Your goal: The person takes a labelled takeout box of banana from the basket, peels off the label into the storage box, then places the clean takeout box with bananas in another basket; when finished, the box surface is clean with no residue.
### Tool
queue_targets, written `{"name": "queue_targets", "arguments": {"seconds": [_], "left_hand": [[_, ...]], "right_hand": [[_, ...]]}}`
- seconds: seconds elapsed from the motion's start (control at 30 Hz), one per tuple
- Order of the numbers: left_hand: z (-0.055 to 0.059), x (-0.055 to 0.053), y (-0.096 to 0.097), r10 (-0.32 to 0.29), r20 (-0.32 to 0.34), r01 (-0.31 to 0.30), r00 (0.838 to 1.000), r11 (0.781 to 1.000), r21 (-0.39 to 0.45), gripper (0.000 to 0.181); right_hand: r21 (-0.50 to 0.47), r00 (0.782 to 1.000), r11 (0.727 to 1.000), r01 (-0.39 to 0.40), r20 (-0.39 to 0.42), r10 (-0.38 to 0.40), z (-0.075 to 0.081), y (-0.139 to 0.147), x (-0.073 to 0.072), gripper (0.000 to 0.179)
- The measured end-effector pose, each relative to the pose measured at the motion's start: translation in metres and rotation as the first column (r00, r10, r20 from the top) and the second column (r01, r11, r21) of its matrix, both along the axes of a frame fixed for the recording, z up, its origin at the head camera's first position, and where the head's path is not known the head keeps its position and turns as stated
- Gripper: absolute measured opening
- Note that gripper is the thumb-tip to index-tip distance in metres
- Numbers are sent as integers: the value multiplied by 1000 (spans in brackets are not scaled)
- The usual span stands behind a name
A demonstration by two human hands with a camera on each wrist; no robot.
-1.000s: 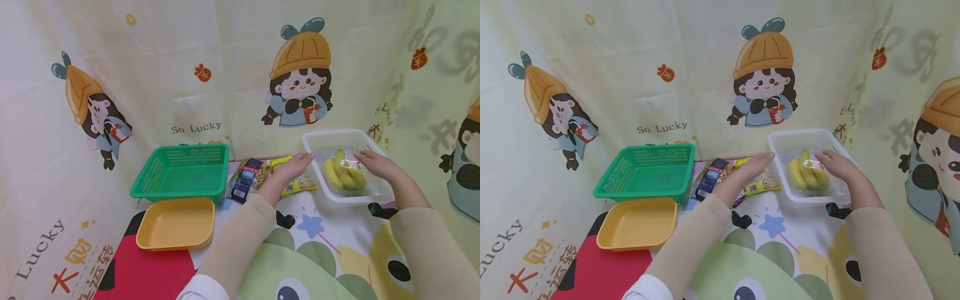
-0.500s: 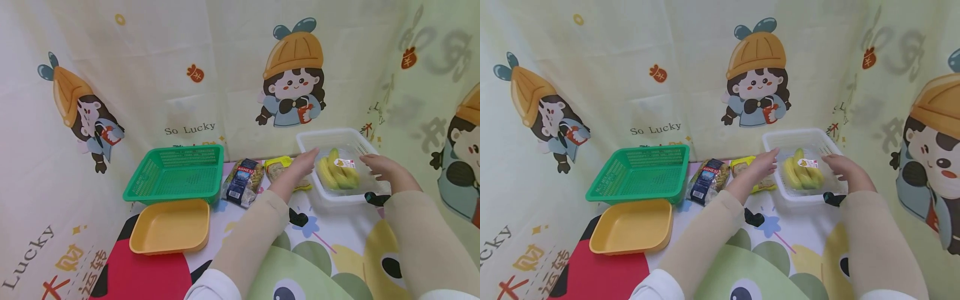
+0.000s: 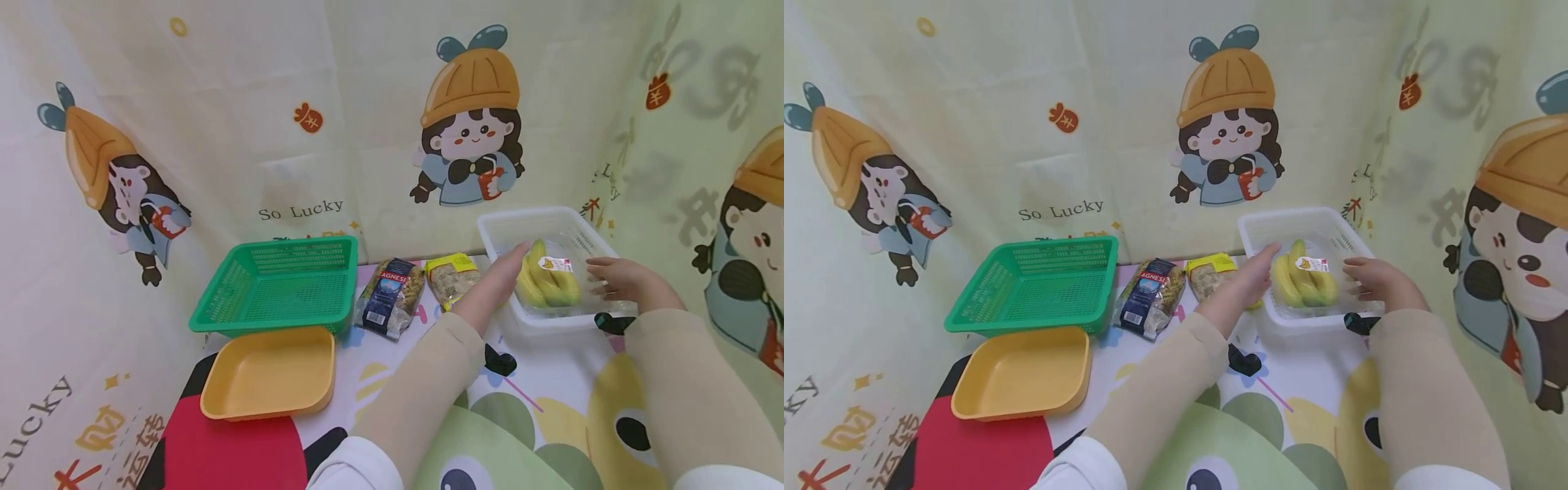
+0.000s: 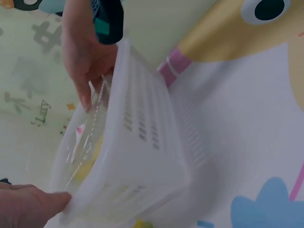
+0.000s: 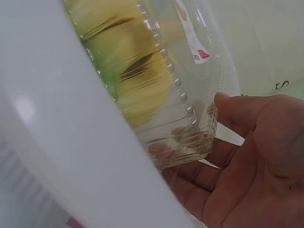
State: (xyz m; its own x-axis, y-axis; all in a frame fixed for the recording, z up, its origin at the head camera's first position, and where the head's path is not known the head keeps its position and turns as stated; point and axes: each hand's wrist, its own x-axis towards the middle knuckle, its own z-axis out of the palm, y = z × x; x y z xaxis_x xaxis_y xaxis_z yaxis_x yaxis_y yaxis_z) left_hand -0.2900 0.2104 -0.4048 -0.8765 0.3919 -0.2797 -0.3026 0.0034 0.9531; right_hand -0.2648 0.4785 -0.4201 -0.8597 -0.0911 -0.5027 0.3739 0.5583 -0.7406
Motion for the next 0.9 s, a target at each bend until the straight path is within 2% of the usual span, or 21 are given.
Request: {"name": "queue_targets", "arguments": {"seconds": [0.1, 0.2, 0.27, 0.33, 0.4, 0.47, 0.63, 0.7, 0.9], "left_hand": [[1, 5, 7, 15, -29, -16, 999, 999, -43, 65], [0, 10, 14, 74, 1, -74, 997, 996, -57, 67], [-2, 12, 18, 131, 43, -131, 990, 991, 3, 65], [-4, 14, 22, 165, 108, -176, 980, 979, 100, 61], [-7, 16, 25, 189, 174, -221, 966, 958, 182, 52], [-10, 19, 28, 213, 232, -266, 949, 936, 231, 43], [-14, 21, 31, 289, 289, -353, 913, 914, 202, 39], [-14, 20, 32, 303, 297, -367, 906, 911, 191, 43], [-16, 18, 34, 310, 299, -367, 903, 916, 159, 53]], "right_hand": [[0, 1000, 1000, 13, -21, -13, -1, -2, -2, 63], [9, 999, 1000, 26, -28, -26, 0, -5, -4, 61], [16, 999, 999, 28, -22, -27, 2, -6, -5, 61], [22, 1000, 999, 28, -4, -28, 3, -7, -7, 61], [-8, 999, 999, 35, 27, -35, 5, -9, -8, 61], [-60, 997, 997, 45, 62, -41, 6, -10, -9, 61], [-190, 990, 978, 90, 125, -67, 5, -9, -9, 61], [-212, 989, 972, 96, 128, -70, 5, -9, -9, 60], [-249, 988, 960, 127, 118, -100, 3, -8, -10, 60]]}}
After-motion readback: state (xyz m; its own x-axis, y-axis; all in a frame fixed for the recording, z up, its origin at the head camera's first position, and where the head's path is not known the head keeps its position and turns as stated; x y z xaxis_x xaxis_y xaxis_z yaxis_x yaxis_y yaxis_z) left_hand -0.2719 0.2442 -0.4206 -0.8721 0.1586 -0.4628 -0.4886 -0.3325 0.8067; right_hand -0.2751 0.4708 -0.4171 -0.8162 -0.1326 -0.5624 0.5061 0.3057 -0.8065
